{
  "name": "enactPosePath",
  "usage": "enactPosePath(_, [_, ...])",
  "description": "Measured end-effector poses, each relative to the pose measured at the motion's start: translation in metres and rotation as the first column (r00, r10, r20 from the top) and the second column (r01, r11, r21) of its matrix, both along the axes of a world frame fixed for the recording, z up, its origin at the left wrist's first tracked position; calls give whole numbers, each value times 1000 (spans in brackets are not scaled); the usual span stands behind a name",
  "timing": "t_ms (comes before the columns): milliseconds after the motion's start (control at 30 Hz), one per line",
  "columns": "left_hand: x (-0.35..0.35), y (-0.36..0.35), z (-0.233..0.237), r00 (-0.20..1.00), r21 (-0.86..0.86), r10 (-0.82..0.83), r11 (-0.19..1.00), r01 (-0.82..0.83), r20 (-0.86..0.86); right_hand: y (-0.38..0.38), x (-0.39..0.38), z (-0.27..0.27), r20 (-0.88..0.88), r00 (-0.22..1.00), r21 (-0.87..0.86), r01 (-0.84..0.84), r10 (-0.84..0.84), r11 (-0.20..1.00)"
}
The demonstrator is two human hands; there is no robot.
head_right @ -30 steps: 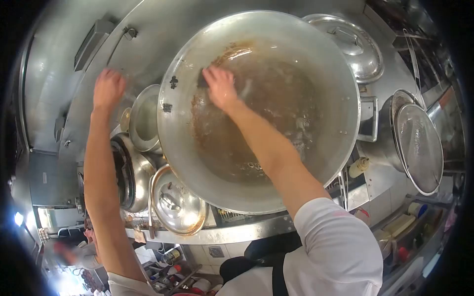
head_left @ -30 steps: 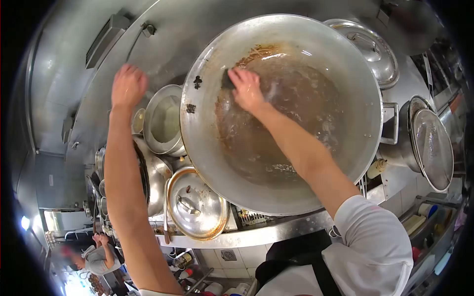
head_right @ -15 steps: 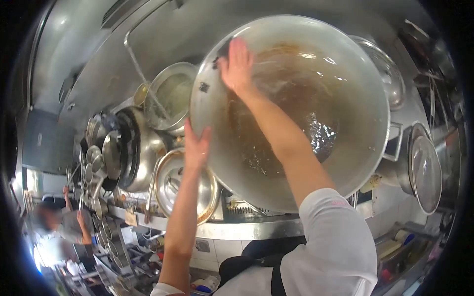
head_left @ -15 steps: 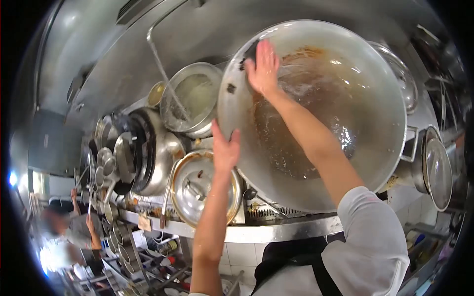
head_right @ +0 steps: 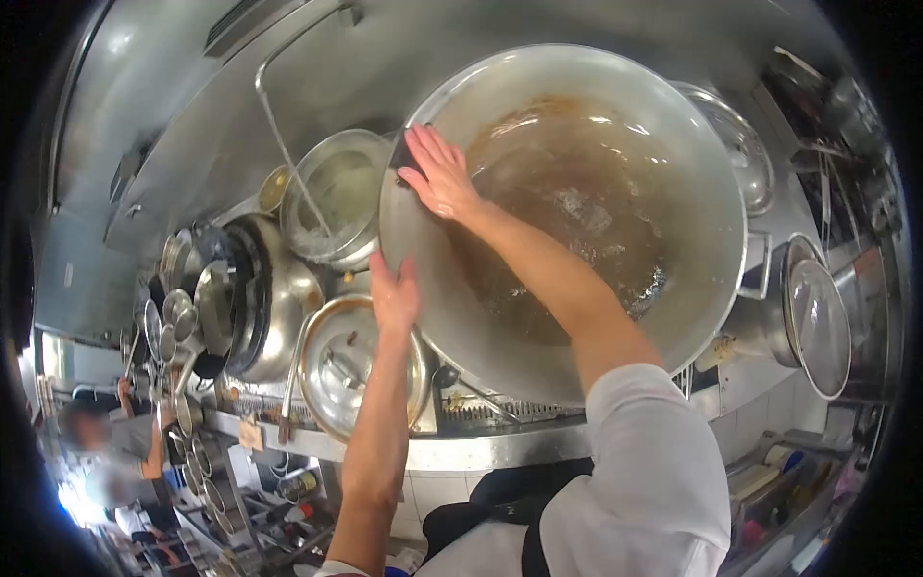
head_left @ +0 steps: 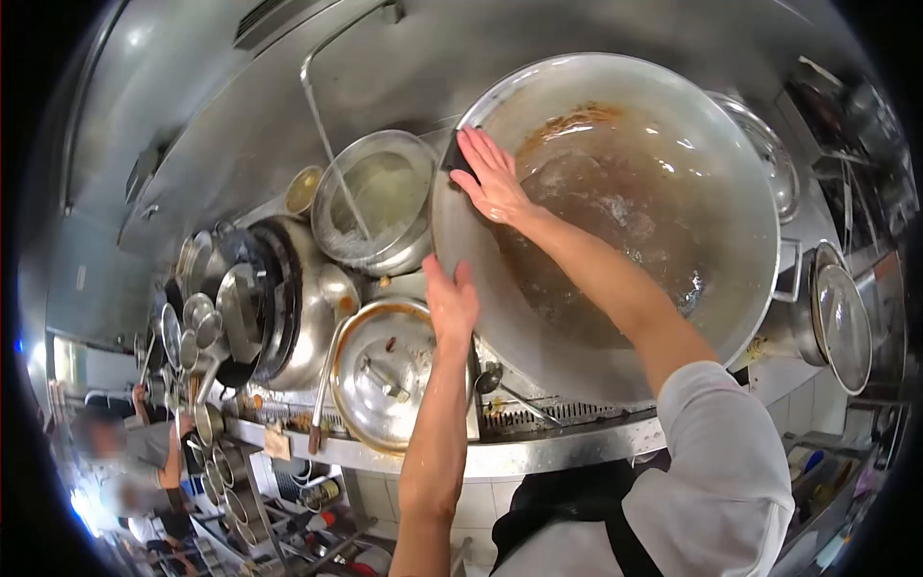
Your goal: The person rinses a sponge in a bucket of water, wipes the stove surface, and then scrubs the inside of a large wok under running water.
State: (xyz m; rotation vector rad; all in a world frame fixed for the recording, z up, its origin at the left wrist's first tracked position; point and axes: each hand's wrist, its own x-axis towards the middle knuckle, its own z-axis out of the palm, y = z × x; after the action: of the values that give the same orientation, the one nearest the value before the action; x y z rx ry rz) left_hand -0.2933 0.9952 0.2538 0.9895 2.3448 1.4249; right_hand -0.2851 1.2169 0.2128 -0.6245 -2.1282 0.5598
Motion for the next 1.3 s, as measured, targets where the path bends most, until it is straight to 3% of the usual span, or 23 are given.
enactPosePath(67, [3,-1,-4,1000,-11,2,1000,-2,-18,34,-8,5,29,999,64,29,-31,998])
enactPosePath(133, [13,-9,-5,1000,42,1,999,-1,-1,43,-31,12,-195,873,-111,433,-447,895])
enactPosePath(167, [17,-17,-5,1000,25,-3,1000,3,-1,22,-35,0,-187,871,-125,437,-454,891])
enactPosePath(300, [34,-25,-3,998,24,54,998,-55,31,-79,7,-17,-94,995,-247,-61,39,967])
enactPosePath(367, [47,-39,-5,996,41,82,996,-84,43,-57,11,-10,-115,988,-36,-106,101,994])
enactPosePath(433, [72,-50,3,982,-30,187,982,-187,21,0,-18,10,-121,931,-173,322,-345,931])
enactPosePath(533, [93,-69,11,981,-5,143,990,-143,132,-12,-44,13,-214,857,-181,437,-469,881])
enactPosePath(600, [93,-77,2,980,80,49,995,-66,194,-85,-11,-6,-209,974,-145,56,-86,988])
enactPosePath(667, [68,-65,-7,989,153,29,987,-52,147,-132,38,-9,-83,973,-199,-226,213,954])
enactPosePath(700, [53,-59,-5,995,200,21,979,-40,95,-127,45,-10,-37,960,-185,-279,277,942])
enactPosePath(767, [32,-40,14,871,338,-115,939,-61,478,-71,26,-21,-43,959,21,-281,281,960])
enactPosePath(800, [27,-28,15,868,334,-120,941,-55,482,-36,11,-15,-40,999,63,-34,37,997])
enactPosePath(867, [25,-22,12,917,166,24,981,-98,399,2,-9,5,-207,933,-160,265,-295,951])
enactPosePath(967, [29,-22,10,945,144,66,983,-117,320,-58,-16,-15,-235,954,-167,149,-186,975])
enactPosePath(1033, [29,-18,11,965,172,76,978,-122,252,-85,6,-22,-200,975,-121,-122,96,985])
enactPosePath(1100, [33,-24,7,971,145,109,979,-141,213,-39,-5,-28,-181,982,86,-46,61,995])
enactPosePath(1133, [31,-26,10,976,115,83,987,-108,201,-18,-9,-25,-172,983,62,-47,57,997])
enactPosePath(1200, [31,-26,6,982,81,82,992,-97,169,12,-22,-1,-278,886,-127,348,-370,929])
enactPosePath(1233, [28,-27,8,983,68,84,993,-97,165,-3,-25,-5,-276,885,-141,348,-374,927])
enactPosePath(1300, [33,-24,9,982,72,84,993,-97,169,-45,-13,-24,-247,946,-145,178,-210,973])
